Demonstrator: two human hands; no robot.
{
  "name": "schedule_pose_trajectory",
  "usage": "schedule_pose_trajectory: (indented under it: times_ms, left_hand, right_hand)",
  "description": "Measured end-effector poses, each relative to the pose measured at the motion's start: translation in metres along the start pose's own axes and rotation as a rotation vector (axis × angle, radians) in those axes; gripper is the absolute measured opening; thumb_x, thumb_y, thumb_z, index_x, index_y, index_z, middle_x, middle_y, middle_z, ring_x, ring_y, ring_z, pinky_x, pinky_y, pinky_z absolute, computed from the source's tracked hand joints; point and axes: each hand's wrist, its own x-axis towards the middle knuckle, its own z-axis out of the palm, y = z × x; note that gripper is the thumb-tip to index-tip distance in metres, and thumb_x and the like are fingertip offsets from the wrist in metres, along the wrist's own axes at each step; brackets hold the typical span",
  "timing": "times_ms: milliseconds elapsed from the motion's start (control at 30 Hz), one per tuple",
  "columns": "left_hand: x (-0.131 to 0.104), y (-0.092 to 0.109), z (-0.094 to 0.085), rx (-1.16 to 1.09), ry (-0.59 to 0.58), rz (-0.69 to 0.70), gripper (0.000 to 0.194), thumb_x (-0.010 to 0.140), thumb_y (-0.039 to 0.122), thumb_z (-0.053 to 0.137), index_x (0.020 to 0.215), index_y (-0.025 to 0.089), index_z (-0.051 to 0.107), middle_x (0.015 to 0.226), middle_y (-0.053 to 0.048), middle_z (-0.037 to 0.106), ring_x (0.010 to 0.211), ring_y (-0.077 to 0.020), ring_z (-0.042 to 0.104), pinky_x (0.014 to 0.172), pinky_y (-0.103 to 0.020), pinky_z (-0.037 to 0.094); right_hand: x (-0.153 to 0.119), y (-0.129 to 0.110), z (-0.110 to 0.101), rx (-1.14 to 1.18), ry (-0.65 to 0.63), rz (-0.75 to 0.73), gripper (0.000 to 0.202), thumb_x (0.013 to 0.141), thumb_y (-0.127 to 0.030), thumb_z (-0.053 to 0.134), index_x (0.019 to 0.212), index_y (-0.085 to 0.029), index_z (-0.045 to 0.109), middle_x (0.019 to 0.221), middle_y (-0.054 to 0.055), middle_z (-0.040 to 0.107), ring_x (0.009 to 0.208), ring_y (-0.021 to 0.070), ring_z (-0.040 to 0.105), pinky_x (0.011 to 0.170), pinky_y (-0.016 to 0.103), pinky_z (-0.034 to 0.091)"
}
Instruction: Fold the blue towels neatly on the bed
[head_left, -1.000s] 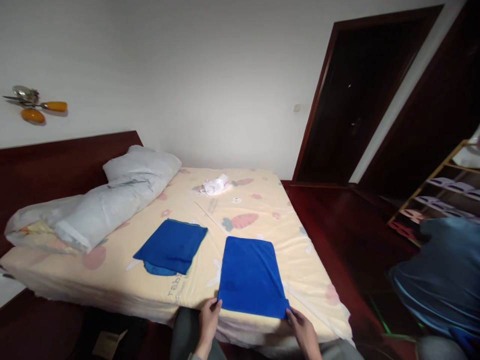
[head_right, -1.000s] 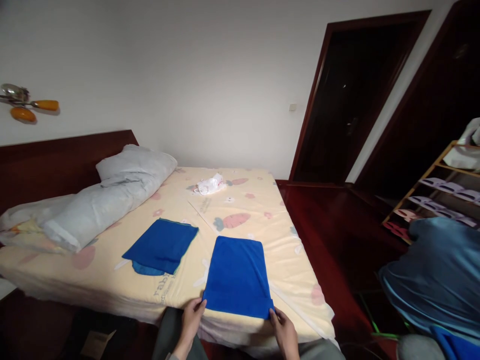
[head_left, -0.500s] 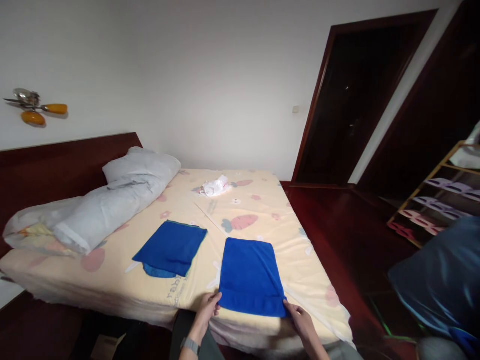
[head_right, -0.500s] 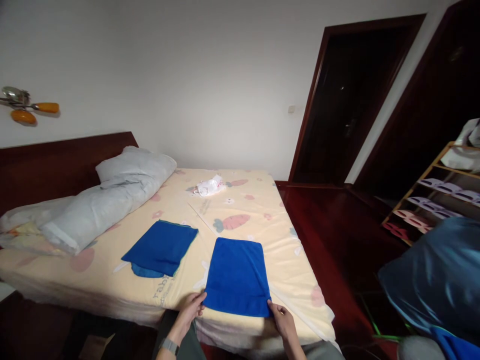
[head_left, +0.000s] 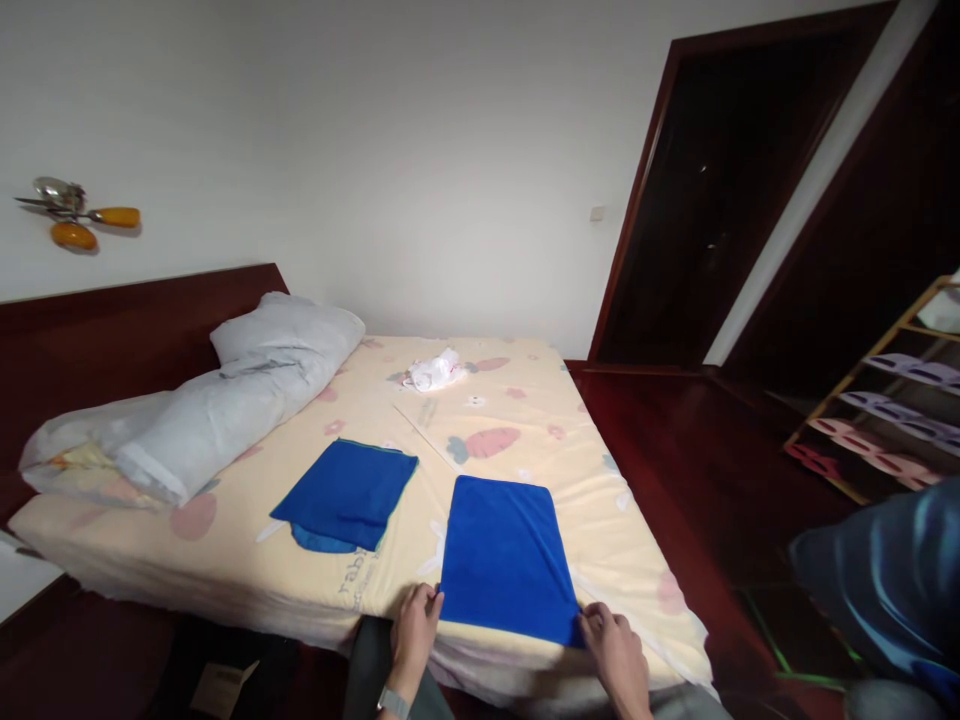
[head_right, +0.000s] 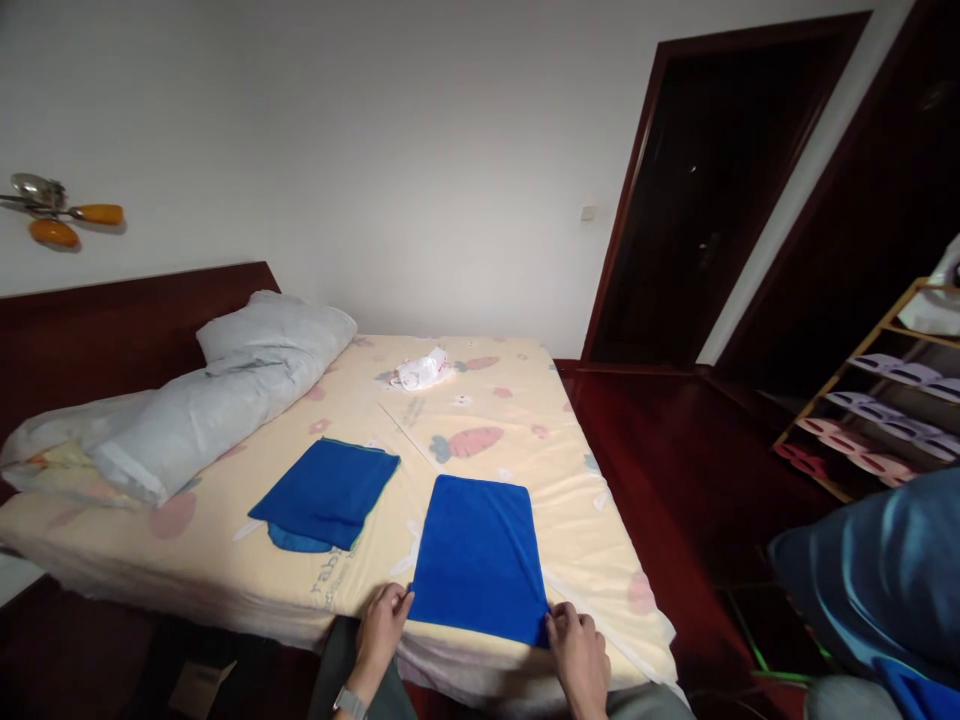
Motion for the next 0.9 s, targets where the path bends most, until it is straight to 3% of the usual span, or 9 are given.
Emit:
schedule_pose_trajectory:
  times_ms: [100, 167, 267, 400, 567, 700, 900]
  left_hand:
    - [-0.005, -0.002, -0.012, -0.105, -0.002, 0.137, 0.027, 0.093, 0.041, 0.05, 0.1, 0.026, 0.071, 0.108, -0.011, 0.072, 0.105, -0.0276, 0.07, 0.094, -0.039, 0.055]
    - [-0.01, -0.004, -0.019, -0.106, -0.091, 0.231, 0.034, 0.086, 0.036, 0.061, 0.118, 0.027, 0.071, 0.129, -0.011, 0.068, 0.124, -0.0301, 0.062, 0.107, -0.044, 0.051]
    - [-0.015, -0.006, -0.024, -0.026, -0.249, 0.317, 0.055, 0.074, 0.025, 0.072, 0.128, 0.032, 0.068, 0.146, -0.007, 0.059, 0.137, -0.0323, 0.052, 0.118, -0.048, 0.042]
    - [-0.007, -0.007, -0.019, -0.046, -0.243, 0.315, 0.046, 0.081, 0.018, 0.059, 0.124, 0.03, 0.07, 0.135, -0.008, 0.067, 0.128, -0.0283, 0.06, 0.113, -0.045, 0.047]
    - [0.013, -0.015, -0.003, -0.206, -0.166, 0.237, 0.035, 0.091, 0.039, 0.056, 0.119, 0.024, 0.071, 0.116, -0.011, 0.074, 0.109, -0.027, 0.069, 0.101, -0.042, 0.055]
    - [0.024, -0.016, 0.012, -0.157, -0.094, 0.194, 0.047, 0.094, 0.055, 0.05, 0.118, 0.021, 0.07, 0.119, -0.015, 0.073, 0.117, -0.0306, 0.066, 0.107, -0.046, 0.05]
    - [0.033, -0.006, 0.021, -0.072, -0.041, 0.065, 0.049, 0.097, 0.053, 0.038, 0.107, 0.02, 0.072, 0.112, -0.017, 0.075, 0.113, -0.0291, 0.069, 0.102, -0.041, 0.051]
  right_hand:
    - [-0.001, 0.001, -0.003, 0.045, -0.027, -0.229, 0.028, 0.068, -0.053, 0.061, 0.084, -0.036, 0.074, 0.098, 0.008, 0.07, 0.097, 0.0377, 0.07, 0.096, 0.053, 0.053]
    - [-0.002, 0.007, -0.004, 0.089, -0.154, -0.335, 0.031, 0.067, -0.046, 0.065, 0.095, -0.039, 0.077, 0.112, 0.006, 0.072, 0.11, 0.0355, 0.068, 0.105, 0.049, 0.051]
    - [-0.002, 0.021, -0.002, 0.115, -0.299, -0.356, 0.049, 0.059, -0.033, 0.068, 0.106, -0.043, 0.078, 0.125, 0.002, 0.073, 0.123, 0.0355, 0.065, 0.112, 0.048, 0.048]
    - [0.002, 0.031, 0.004, 0.235, -0.278, -0.244, 0.05, 0.056, -0.034, 0.068, 0.105, -0.041, 0.077, 0.121, -0.001, 0.076, 0.123, 0.0365, 0.065, 0.114, 0.048, 0.046]
    - [0.014, 0.021, 0.007, 0.36, -0.228, -0.043, 0.039, 0.057, -0.055, 0.071, 0.09, -0.036, 0.076, 0.1, 0.0, 0.081, 0.112, 0.04, 0.071, 0.103, 0.047, 0.053]
    - [0.022, 0.003, 0.006, 0.325, -0.223, -0.005, 0.041, 0.056, -0.064, 0.068, 0.081, -0.033, 0.077, 0.094, 0.003, 0.082, 0.109, 0.043, 0.071, 0.1, 0.048, 0.053]
    - [0.024, -0.008, 0.0, 0.288, -0.227, -0.029, 0.038, 0.06, -0.066, 0.064, 0.064, -0.029, 0.073, 0.084, 0.005, 0.081, 0.103, 0.0436, 0.073, 0.097, 0.046, 0.055]
